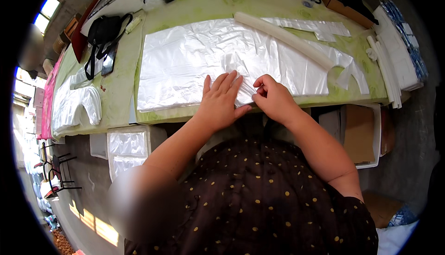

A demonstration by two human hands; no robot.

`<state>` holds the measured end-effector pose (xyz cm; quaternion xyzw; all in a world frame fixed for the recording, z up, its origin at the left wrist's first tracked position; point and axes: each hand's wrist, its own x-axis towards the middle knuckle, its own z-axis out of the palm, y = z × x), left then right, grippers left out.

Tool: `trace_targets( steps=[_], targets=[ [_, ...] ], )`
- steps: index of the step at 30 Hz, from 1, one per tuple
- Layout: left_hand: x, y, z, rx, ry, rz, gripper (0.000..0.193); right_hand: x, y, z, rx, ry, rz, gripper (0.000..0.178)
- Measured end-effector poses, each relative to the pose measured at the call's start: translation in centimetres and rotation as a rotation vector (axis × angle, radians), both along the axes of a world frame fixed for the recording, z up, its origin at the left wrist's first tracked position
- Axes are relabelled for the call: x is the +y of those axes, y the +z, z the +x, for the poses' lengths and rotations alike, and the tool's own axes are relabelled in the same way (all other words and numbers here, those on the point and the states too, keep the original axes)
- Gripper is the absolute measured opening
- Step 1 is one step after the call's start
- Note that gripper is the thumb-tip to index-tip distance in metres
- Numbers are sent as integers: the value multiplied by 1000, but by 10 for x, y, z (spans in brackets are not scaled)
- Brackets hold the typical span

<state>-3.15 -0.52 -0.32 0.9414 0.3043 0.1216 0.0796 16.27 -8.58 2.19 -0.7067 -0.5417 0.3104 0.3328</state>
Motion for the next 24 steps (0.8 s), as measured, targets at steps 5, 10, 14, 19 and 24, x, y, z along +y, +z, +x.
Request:
trace_targets(
  steps=[5,10,14,19,24],
  targets=[
    [-28,2,-15,-101,16,10,92,-16,-4,-4,-86,65,60,24],
    [-26,2,-12,-50,26,-8,92,-14,4,-6,-80,87,20,23],
    [-25,4,-14,-3,-45,22,76,-35,9,-9,90,122,0,21],
    [-22,9,-15,-64,-127,-1,65,-46,9,11,-195,182,382,23],
    [-17,13,-6,-158,-49,-126,49,-23,-5,34,-437,435,526,34]
  ],
)
